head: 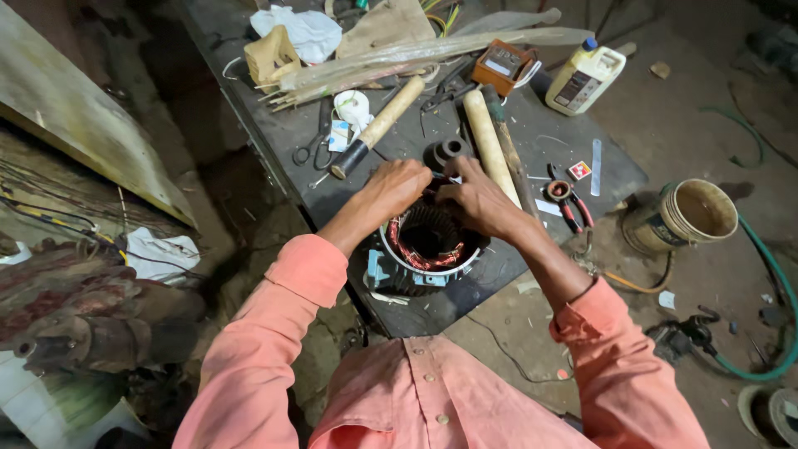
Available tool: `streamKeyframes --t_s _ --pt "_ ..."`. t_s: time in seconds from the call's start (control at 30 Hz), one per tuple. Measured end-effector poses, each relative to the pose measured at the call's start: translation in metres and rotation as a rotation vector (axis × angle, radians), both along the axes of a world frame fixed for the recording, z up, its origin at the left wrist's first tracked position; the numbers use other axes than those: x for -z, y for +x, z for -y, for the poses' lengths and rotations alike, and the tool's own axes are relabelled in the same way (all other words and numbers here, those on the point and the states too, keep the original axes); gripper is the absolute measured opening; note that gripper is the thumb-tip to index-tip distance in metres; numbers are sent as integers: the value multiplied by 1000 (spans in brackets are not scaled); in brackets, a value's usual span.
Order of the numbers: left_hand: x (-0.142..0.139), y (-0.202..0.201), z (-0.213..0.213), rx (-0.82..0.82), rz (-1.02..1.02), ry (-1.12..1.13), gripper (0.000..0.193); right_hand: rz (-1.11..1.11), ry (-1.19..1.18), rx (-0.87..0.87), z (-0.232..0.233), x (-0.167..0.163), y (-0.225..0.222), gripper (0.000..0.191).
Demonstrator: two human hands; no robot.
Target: The person uses wooden mallets to tap the stator of an electric motor, then uses a screwdriver and a metal bar to adjust and press the copper windings inside the stator slots. The person repeatedly repositions the stator and uses different tools to manipulate the internal components.
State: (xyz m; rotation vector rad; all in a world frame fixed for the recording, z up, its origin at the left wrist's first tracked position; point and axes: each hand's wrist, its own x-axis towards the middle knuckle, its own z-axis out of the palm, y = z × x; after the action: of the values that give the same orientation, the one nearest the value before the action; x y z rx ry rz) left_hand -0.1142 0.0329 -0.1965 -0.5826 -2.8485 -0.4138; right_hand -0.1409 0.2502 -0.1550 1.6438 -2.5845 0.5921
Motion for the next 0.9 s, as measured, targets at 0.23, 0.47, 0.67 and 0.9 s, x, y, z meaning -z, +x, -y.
streamKeyframes --t_s 0.23,0.47,0.67,0.9 --pt "8 -7 -5 -48 9 1 18 -235 248 -112 17 -10 -6 22" --pt "5 0 -2 -58 13 59 18 -277 172 -201 15 -4 -12 17" --pt "10 2 1 -36 -33 72 17 -284 124 -189 14 3 -14 17" --pt "14 -2 4 -14 -66 113 14 -185 45 -225 12 2 -14 15"
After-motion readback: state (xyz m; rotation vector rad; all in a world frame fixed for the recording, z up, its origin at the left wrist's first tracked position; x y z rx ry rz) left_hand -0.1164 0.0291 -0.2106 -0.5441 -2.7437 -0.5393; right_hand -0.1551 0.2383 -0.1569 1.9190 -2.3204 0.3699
